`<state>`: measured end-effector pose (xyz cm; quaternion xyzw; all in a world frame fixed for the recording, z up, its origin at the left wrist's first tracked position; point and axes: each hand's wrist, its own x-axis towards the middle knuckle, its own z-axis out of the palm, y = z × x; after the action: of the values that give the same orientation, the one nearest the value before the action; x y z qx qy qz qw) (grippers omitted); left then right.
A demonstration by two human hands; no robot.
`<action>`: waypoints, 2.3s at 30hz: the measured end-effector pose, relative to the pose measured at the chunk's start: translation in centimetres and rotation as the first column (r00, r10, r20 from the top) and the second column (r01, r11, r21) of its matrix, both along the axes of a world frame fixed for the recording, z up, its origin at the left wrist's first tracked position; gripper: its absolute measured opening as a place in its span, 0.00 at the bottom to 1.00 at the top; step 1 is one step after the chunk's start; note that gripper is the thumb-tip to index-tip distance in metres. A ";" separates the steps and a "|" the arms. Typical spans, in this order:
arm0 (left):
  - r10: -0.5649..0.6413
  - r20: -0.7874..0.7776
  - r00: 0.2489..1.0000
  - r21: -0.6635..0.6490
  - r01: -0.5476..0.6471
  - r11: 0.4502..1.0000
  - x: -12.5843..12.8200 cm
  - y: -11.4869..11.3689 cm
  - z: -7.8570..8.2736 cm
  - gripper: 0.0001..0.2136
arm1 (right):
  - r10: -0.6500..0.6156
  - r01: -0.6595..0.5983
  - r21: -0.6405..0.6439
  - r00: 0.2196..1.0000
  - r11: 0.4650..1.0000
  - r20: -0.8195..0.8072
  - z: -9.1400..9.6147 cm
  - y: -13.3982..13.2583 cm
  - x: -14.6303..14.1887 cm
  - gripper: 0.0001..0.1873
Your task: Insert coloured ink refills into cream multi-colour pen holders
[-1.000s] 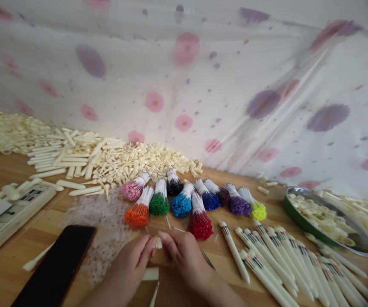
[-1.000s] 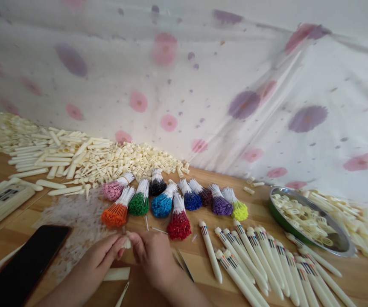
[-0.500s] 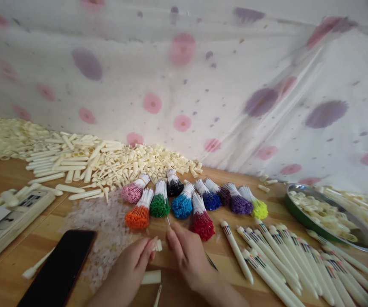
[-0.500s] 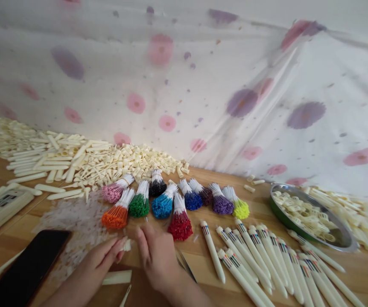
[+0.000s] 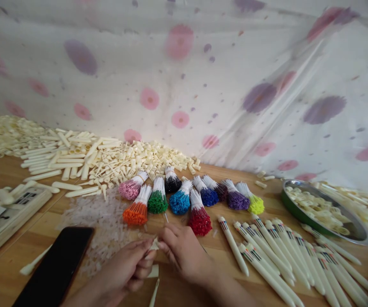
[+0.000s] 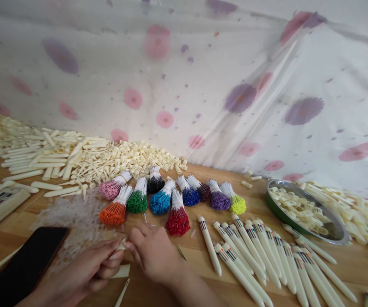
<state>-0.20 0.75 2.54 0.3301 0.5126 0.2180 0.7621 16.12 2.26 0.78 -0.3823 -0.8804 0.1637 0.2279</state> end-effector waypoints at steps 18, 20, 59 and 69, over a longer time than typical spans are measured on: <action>0.338 -0.809 0.481 0.588 0.652 0.480 -1.5 1.3 0.2 0.16 | -0.290 0.270 -0.285 0.957 0.920 -0.029 0.6 -0.7 -0.4 0.18; 0.416 -0.835 0.360 0.547 0.628 0.553 -3.6 3.4 1.8 0.17 | -0.323 0.348 -0.233 0.936 0.908 0.142 0.6 -1.0 0.4 0.18; 0.309 -0.949 0.064 0.309 0.400 0.863 -10.7 13.6 -0.1 0.14 | -0.421 0.449 -0.093 0.880 0.889 0.220 -2.6 0.1 1.5 0.10; 0.539 -0.731 0.417 0.680 0.502 0.534 -9.6 9.3 1.9 0.08 | -0.477 0.388 -0.291 0.800 0.874 -0.364 -1.0 0.2 2.5 0.10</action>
<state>-9.83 10.01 4.41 0.7062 0.6640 0.2298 0.0867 18.62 2.41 -0.26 -0.5500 -0.6767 0.2748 0.4051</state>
